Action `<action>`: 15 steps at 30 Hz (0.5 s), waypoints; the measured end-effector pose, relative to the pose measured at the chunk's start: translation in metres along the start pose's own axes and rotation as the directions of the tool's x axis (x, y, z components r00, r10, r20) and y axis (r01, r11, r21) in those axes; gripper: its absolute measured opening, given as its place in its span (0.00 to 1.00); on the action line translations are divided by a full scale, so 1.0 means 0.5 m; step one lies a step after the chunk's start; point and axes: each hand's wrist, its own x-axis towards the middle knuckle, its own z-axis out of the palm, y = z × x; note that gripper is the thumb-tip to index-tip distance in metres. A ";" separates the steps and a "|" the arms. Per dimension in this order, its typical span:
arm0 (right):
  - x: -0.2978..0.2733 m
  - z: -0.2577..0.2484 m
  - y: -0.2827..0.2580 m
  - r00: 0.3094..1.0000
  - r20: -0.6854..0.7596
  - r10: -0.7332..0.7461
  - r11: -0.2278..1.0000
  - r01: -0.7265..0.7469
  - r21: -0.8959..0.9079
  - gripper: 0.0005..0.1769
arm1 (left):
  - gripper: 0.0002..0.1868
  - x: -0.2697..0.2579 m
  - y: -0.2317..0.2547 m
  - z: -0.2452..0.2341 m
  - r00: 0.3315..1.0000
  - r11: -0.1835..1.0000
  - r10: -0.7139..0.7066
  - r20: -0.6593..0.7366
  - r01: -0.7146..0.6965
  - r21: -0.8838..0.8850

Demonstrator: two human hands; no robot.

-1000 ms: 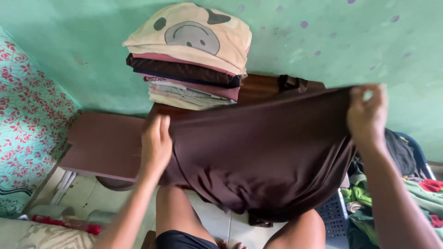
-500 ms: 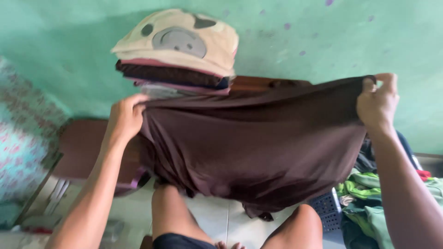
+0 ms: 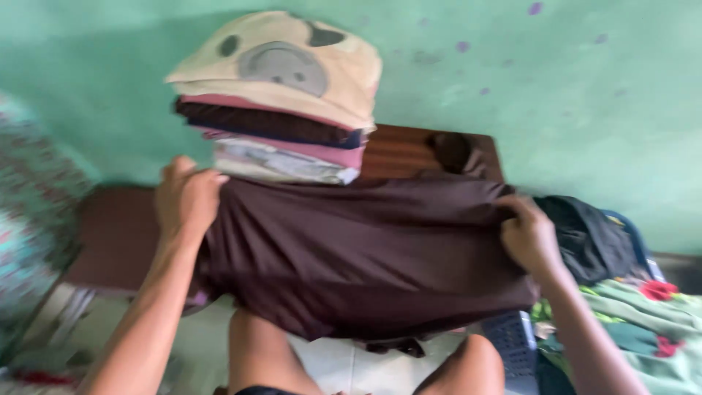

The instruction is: Folding a piece of brown clothing on a table and stacking it with other laundry.

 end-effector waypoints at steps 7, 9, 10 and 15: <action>0.085 -0.020 -0.134 0.978 -0.153 0.144 0.876 -0.198 -0.440 0.27 | 0.14 -0.041 0.046 0.157 0.964 0.961 -0.252 0.079 0.259 -0.098; 0.120 0.012 -0.088 0.953 -0.215 0.216 0.882 -0.284 -0.375 0.18 | 0.15 -0.049 0.068 0.155 0.965 0.964 -0.252 0.072 0.256 -0.065; 0.144 0.030 -0.071 0.952 -0.216 0.217 0.881 -0.286 -0.376 0.18 | 0.15 -0.046 0.073 0.151 0.966 0.965 -0.249 0.073 0.254 -0.066; 0.248 0.078 -0.081 0.820 0.065 0.568 0.798 -0.529 -0.289 0.23 | 0.16 -0.041 0.101 0.105 0.950 0.934 -0.306 -0.061 0.287 -0.212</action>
